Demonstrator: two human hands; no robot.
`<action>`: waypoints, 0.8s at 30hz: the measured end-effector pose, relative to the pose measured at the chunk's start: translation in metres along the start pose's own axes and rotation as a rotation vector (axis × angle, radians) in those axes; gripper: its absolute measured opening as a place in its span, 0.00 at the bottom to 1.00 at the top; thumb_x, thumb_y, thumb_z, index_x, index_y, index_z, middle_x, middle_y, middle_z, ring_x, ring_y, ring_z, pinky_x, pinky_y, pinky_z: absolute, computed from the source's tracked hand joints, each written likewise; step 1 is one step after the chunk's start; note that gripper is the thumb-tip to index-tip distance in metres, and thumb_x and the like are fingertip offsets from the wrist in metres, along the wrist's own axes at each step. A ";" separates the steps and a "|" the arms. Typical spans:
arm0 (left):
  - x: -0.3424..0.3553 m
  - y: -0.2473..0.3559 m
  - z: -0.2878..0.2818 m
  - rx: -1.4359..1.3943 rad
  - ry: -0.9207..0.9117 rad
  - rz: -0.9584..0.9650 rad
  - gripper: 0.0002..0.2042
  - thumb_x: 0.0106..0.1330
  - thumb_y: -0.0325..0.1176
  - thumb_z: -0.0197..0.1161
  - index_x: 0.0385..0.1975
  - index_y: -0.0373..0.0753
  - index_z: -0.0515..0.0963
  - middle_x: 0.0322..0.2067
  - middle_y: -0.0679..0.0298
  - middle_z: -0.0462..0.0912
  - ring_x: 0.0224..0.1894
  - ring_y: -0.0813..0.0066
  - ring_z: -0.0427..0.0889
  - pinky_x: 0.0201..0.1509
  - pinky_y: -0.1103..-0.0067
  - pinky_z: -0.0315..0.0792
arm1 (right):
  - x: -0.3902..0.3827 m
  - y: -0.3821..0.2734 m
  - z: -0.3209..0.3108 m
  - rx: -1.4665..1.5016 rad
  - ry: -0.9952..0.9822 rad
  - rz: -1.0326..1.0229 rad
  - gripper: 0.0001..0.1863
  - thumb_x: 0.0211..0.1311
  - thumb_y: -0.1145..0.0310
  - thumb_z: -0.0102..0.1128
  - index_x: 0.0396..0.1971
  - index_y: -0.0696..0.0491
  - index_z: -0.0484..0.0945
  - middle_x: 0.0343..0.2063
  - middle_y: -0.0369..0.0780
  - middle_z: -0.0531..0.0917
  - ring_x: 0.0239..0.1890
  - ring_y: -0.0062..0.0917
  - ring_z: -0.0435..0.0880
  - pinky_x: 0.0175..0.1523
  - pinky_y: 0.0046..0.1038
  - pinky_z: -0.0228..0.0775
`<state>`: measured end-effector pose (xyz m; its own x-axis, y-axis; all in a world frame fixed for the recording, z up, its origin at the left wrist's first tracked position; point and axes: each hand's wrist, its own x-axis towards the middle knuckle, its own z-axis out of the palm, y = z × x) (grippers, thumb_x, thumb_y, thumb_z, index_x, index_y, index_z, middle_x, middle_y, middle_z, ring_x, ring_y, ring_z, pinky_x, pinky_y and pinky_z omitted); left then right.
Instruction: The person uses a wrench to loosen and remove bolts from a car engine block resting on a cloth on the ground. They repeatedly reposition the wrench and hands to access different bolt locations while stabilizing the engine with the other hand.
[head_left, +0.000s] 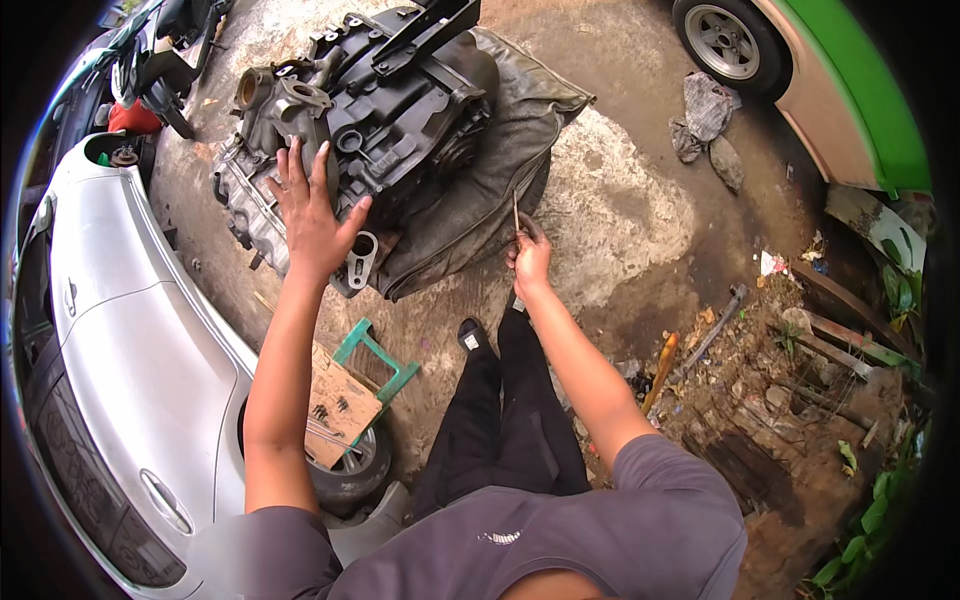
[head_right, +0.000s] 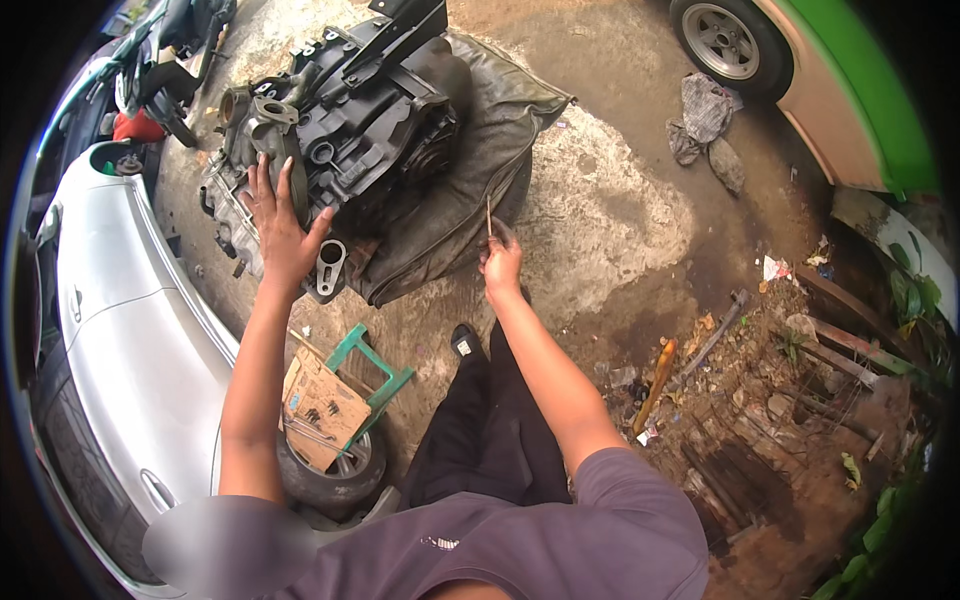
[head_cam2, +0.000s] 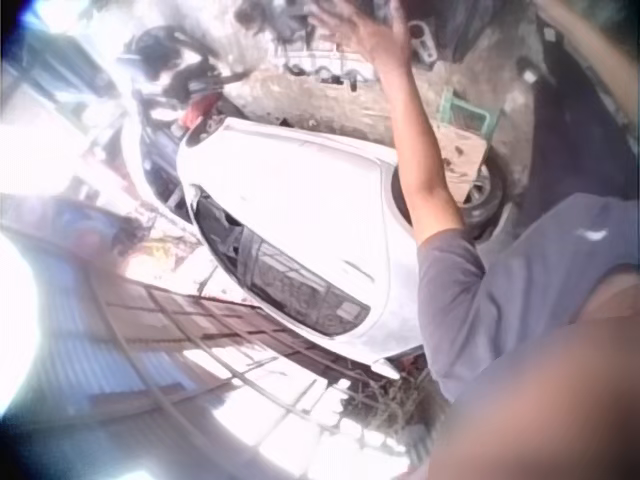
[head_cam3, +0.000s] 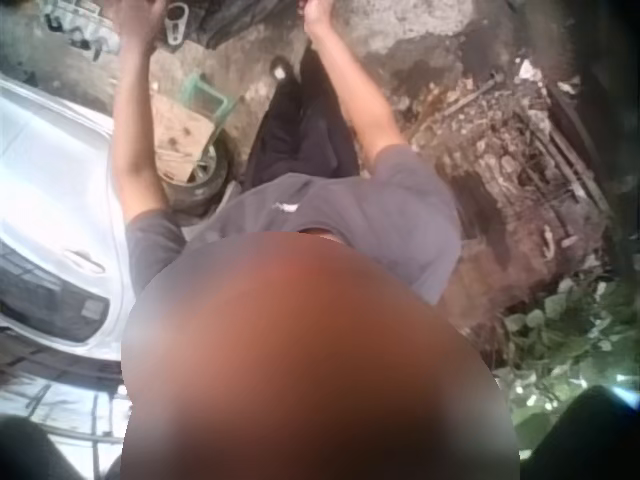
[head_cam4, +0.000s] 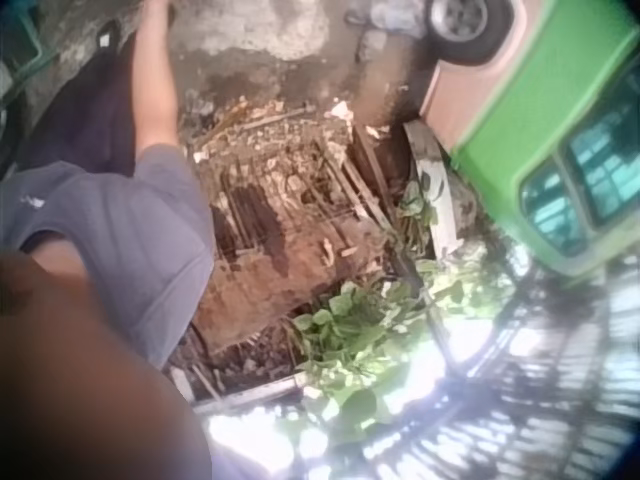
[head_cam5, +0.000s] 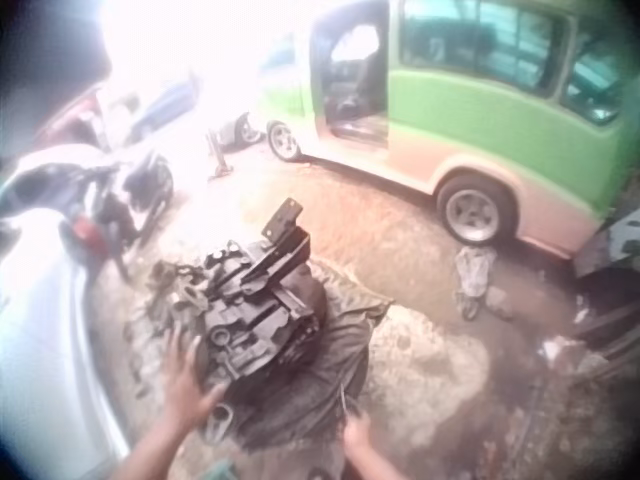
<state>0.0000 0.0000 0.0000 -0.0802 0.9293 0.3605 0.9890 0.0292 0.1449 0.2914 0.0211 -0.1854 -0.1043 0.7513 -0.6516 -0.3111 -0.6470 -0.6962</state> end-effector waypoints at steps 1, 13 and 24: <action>-0.002 0.006 -0.001 0.025 -0.014 -0.018 0.42 0.57 0.55 0.66 0.71 0.49 0.56 0.73 0.52 0.44 0.75 0.46 0.40 0.73 0.47 0.34 | -0.003 -0.003 0.008 0.026 0.014 0.013 0.19 0.71 0.72 0.44 0.61 0.53 0.69 0.30 0.36 0.75 0.19 0.20 0.73 0.19 0.25 0.64; -0.006 0.001 -0.013 -0.170 -0.063 -0.006 0.45 0.54 0.57 0.66 0.70 0.43 0.56 0.71 0.48 0.50 0.74 0.44 0.43 0.73 0.48 0.33 | 0.021 -0.017 0.096 0.364 0.089 0.262 0.10 0.73 0.71 0.41 0.44 0.59 0.70 0.32 0.41 0.76 0.23 0.30 0.77 0.26 0.33 0.73; -0.009 -0.006 -0.011 -0.195 -0.110 -0.007 0.46 0.54 0.62 0.63 0.70 0.42 0.56 0.71 0.46 0.49 0.74 0.42 0.42 0.73 0.48 0.30 | 0.045 -0.032 0.097 0.552 0.043 0.451 0.04 0.70 0.71 0.45 0.40 0.52 0.69 0.28 0.38 0.74 0.23 0.28 0.74 0.25 0.30 0.69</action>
<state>-0.0066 -0.0125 0.0062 -0.0623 0.9642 0.2579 0.9449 -0.0263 0.3263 0.2050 0.0882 -0.1636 -0.3013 0.4129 -0.8595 -0.6807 -0.7244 -0.1093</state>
